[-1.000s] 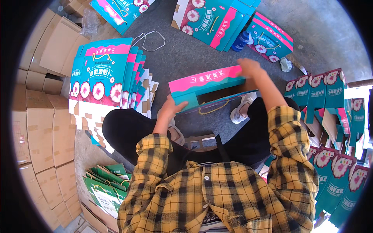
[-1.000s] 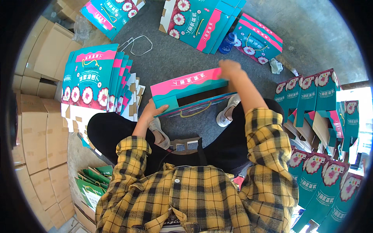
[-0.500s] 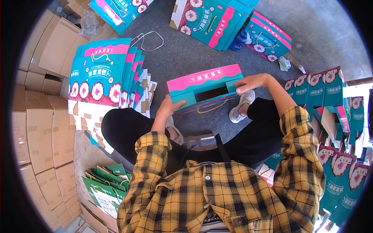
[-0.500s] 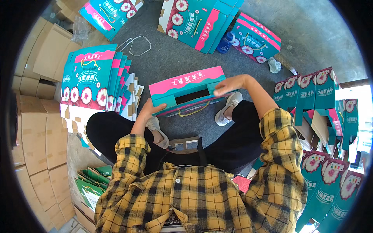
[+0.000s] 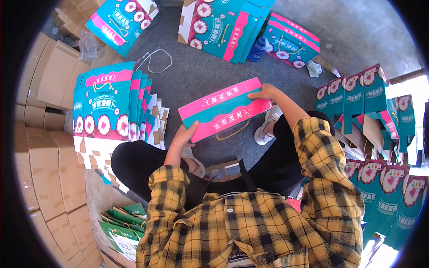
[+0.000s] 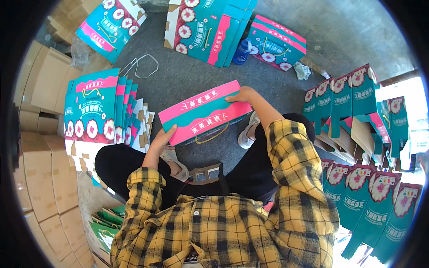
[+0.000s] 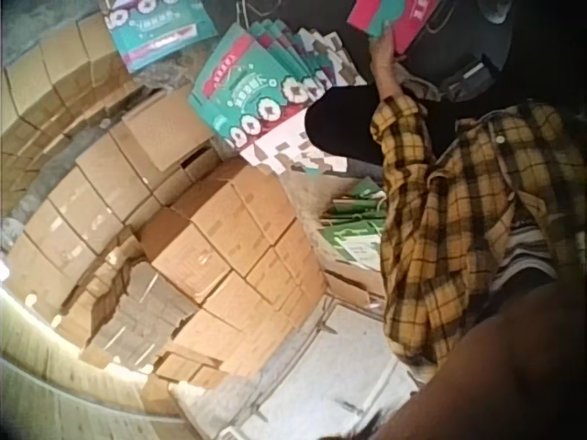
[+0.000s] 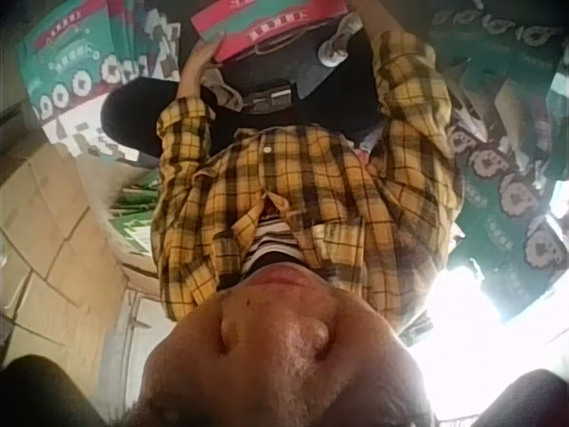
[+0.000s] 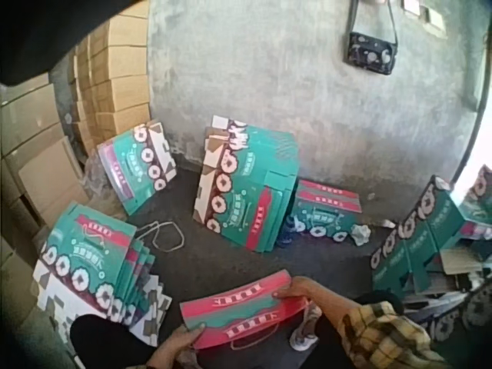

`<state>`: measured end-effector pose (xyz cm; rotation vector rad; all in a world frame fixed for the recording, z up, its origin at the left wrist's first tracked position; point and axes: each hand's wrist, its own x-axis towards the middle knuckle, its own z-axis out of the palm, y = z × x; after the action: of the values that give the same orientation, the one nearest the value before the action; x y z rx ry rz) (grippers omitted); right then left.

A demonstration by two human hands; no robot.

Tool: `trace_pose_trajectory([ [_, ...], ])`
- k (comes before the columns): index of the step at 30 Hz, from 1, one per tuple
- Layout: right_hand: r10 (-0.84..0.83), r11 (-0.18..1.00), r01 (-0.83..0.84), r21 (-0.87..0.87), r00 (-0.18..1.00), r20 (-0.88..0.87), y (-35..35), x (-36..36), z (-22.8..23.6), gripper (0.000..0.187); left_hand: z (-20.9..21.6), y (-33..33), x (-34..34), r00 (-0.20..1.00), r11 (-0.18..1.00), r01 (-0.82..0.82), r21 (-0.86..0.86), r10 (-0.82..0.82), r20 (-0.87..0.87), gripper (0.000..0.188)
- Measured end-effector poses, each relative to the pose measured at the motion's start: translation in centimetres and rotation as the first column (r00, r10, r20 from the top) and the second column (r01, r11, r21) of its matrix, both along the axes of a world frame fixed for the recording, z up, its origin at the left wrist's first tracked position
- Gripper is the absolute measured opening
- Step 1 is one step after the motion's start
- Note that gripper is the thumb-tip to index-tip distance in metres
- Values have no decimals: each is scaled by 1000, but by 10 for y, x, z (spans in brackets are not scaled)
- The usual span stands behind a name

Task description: The recorder is folding and assembling cardboard gift boxes from flat sheets.

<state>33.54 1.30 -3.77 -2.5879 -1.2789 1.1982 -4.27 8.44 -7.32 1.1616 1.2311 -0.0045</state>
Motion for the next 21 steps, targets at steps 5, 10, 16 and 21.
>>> trace_pose_trajectory([
  [5,-39,940,-63,336,956,290,-31,44,63,91,27,-13,46,980,987,-79,138,52,191,64],
  [10,-364,630,-72,774,852,376,-83,40,178,67,69,-9,109,846,662,-280,695,-172,505,56],
  [16,-672,130,25,991,737,70,-264,100,249,60,163,-69,295,567,588,-309,748,-517,641,57],
  [21,-841,-15,18,1000,540,-22,-377,170,255,79,203,-131,415,392,434,-388,813,-721,571,74],
])
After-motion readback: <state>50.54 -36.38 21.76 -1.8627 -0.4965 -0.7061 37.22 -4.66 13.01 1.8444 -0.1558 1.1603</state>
